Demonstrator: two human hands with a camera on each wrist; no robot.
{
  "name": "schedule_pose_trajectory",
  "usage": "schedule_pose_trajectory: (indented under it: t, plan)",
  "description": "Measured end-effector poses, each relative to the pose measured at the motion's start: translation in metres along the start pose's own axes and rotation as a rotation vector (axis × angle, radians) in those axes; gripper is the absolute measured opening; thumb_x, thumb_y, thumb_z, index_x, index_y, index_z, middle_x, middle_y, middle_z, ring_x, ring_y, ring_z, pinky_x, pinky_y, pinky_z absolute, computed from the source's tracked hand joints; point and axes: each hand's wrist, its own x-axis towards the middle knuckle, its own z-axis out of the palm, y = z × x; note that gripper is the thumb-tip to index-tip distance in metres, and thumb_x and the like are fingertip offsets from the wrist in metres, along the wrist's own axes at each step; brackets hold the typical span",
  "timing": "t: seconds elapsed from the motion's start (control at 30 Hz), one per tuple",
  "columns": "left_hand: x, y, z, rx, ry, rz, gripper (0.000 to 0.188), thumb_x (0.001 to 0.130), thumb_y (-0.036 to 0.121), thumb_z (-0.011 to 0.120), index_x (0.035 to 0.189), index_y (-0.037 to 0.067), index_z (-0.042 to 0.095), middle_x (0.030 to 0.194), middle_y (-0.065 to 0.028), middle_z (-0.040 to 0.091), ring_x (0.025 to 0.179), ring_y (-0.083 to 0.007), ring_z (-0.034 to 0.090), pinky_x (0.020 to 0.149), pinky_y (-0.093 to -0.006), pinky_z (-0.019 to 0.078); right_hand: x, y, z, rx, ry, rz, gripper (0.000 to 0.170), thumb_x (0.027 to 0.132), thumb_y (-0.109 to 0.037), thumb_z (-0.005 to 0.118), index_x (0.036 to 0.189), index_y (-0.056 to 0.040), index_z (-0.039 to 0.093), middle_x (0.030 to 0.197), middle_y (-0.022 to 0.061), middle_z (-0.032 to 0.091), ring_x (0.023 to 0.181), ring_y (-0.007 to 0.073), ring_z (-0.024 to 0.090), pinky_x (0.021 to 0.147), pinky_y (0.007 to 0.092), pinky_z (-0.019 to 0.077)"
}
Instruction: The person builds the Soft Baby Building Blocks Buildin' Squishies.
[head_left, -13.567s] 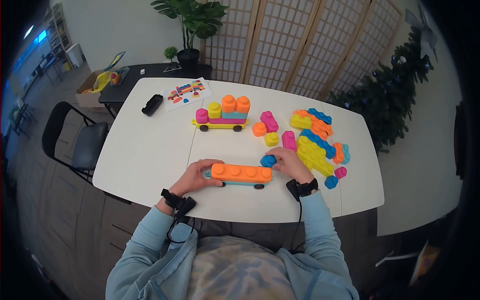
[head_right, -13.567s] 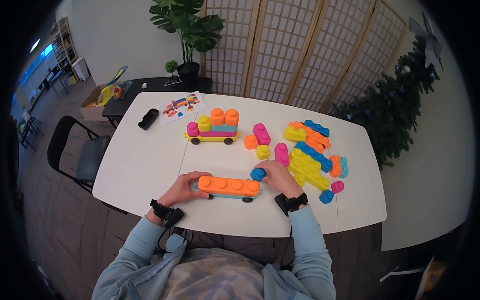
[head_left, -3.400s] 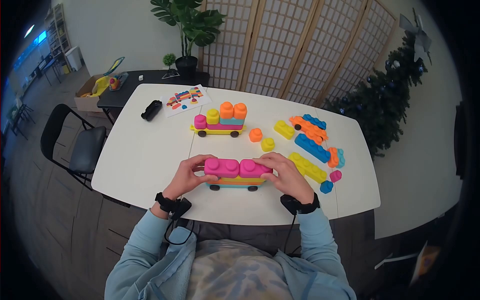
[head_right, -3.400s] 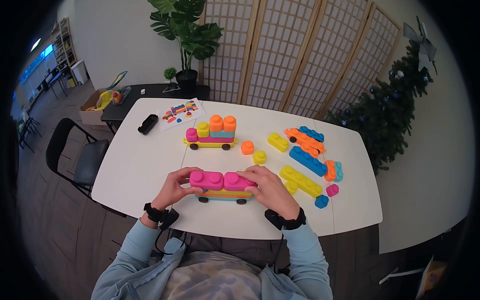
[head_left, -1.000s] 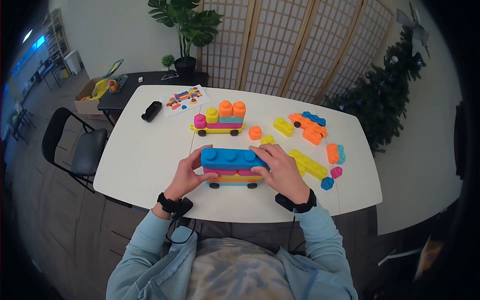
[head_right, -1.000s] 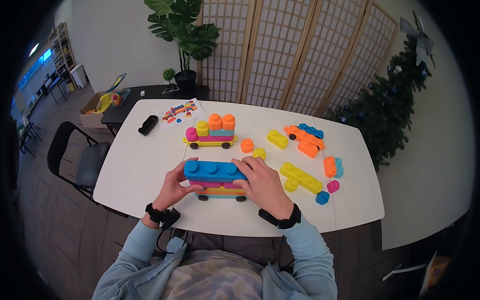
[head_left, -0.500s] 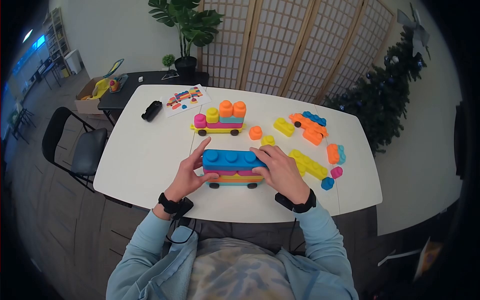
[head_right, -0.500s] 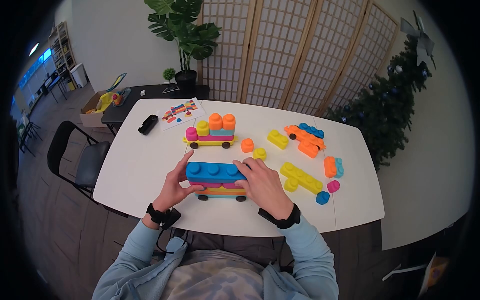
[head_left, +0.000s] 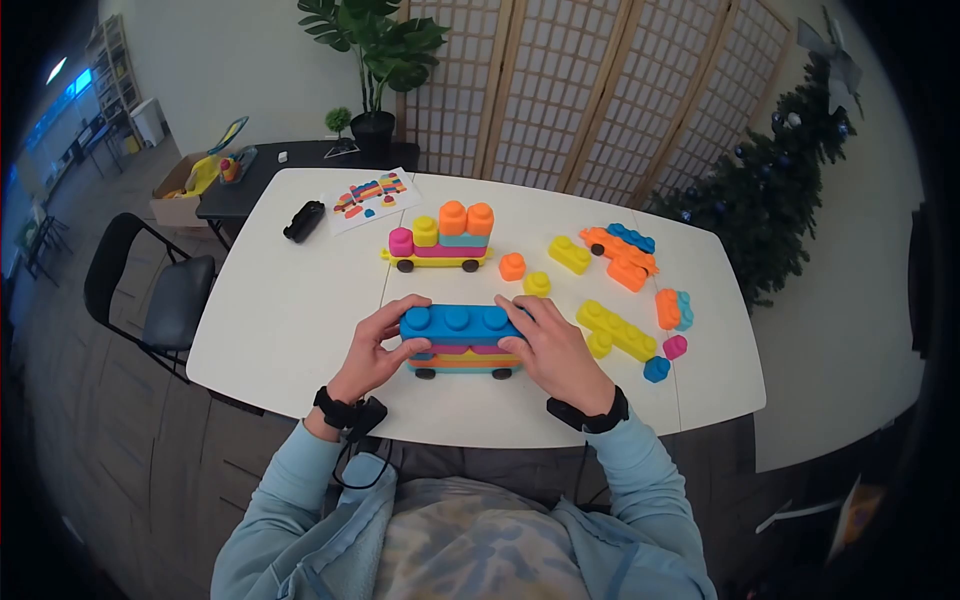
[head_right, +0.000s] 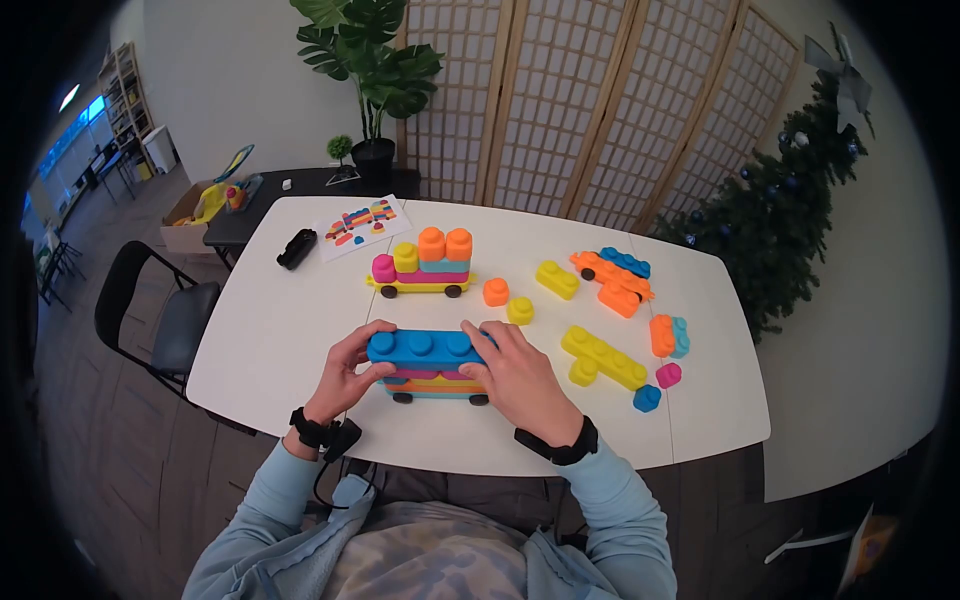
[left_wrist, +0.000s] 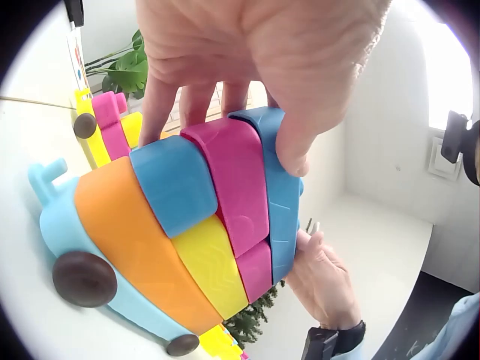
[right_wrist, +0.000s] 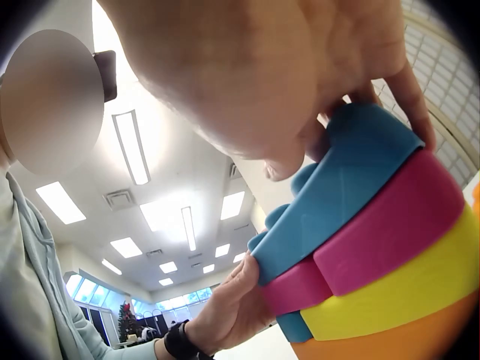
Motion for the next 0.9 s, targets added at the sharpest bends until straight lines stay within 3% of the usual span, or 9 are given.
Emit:
schedule_pose_trajectory:
  t: [0.17,0.33,0.43,0.53,0.63,0.8,0.87,0.9]
  plan:
    - [-0.001,-0.005,0.0,-0.05,0.006,-0.019,0.053,0.092,0.021,0.081,0.139,0.009,0.06,0.126,-0.0079,0.066,0.118,-0.0202,0.065,0.104,-0.0389,0.0546,-0.001,0.002,0.015,0.082,0.094,-0.032,0.046,0.1,-0.018,0.064,0.142,-0.003,0.056,0.124,0.0131,0.058,0.117,0.0312,0.058,0.094,0.0412,0.0534]
    - [-0.001,0.003,-0.002,-0.09,-0.017,-0.007,0.045,0.1,0.025,0.073,0.139,0.007,0.06,0.126,-0.0087,0.066,0.116,-0.0205,0.066,0.105,-0.0394,0.0532,-0.002,0.002,0.02,0.053,0.19,-0.06,0.041,0.1,-0.018,0.063,0.139,-0.0032,0.059,0.125,0.0125,0.058,0.117,0.0312,0.058,0.094,0.0414,0.0528]
    - [0.0,0.003,-0.003,-0.145,-0.015,-0.076,0.043,0.102,0.026,0.069,0.139,0.005,0.06,0.124,-0.009,0.067,0.114,-0.0205,0.067,0.105,-0.0387,0.0528,0.001,0.003,0.011,0.149,0.081,0.005,0.042,0.1,-0.014,0.061,0.142,-0.0074,0.058,0.129,0.0144,0.058,0.121,0.0335,0.058,0.098,0.0415,0.0516]
    - [-0.002,0.005,-0.004,-0.136,-0.015,-0.101,0.042,0.101,0.023,0.07,0.138,0.004,0.061,0.122,-0.0095,0.068,0.114,-0.0206,0.067,0.105,-0.0379,0.0525,0.003,-0.002,0.014,0.199,0.096,0.039,0.043,0.1,-0.014,0.062,0.142,-0.0085,0.059,0.128,0.0141,0.059,0.12,0.0334,0.058,0.099,0.0413,0.0512]
    - [0.0,0.005,-0.006,-0.1,-0.017,-0.096,0.04,0.101,0.022,0.07,0.137,0.004,0.063,0.122,-0.0098,0.069,0.115,-0.0205,0.067,0.105,-0.0371,0.0523,0.005,-0.001,0.005,0.231,0.032,0.05,0.039,0.101,-0.016,0.061,0.138,-0.0065,0.062,0.129,0.0142,0.061,0.12,0.0334,0.059,0.101,0.041,0.0505]
    - [0.002,0.008,-0.007,-0.06,-0.03,-0.077,0.04,0.1,0.019,0.071,0.136,0.004,0.064,0.124,-0.0101,0.069,0.117,-0.0207,0.067,0.107,-0.0386,0.0518,0.03,0.039,-0.018,0.424,0.041,0.073,0.036,0.105,-0.025,0.058,0.13,0.0007,0.065,0.126,0.0167,0.066,0.114,0.0348,0.064,0.099,0.0393,0.0511]
    - [0.001,0.007,-0.008,-0.057,-0.027,-0.064,0.04,0.1,0.019,0.071,0.137,0.005,0.064,0.124,-0.0102,0.07,0.117,-0.0207,0.067,0.108,-0.0393,0.0516,0.05,0.073,-0.012,0.456,0.23,0.136,0.035,0.102,-0.023,0.061,0.129,-0.0004,0.067,0.121,0.018,0.068,0.113,0.0357,0.065,0.099,0.0401,0.0511]
    - [0.001,0.007,-0.008,-0.057,-0.03,-0.067,0.042,0.099,0.02,0.072,0.137,0.005,0.064,0.126,-0.0103,0.069,0.118,-0.0206,0.066,0.109,-0.0398,0.0511,0.06,0.087,-0.005,0.453,0.232,0.13,0.035,0.102,-0.023,0.061,0.129,-0.0004,0.067,0.121,0.018,0.068,0.113,0.0357,0.065,0.099,0.0401,0.0511]
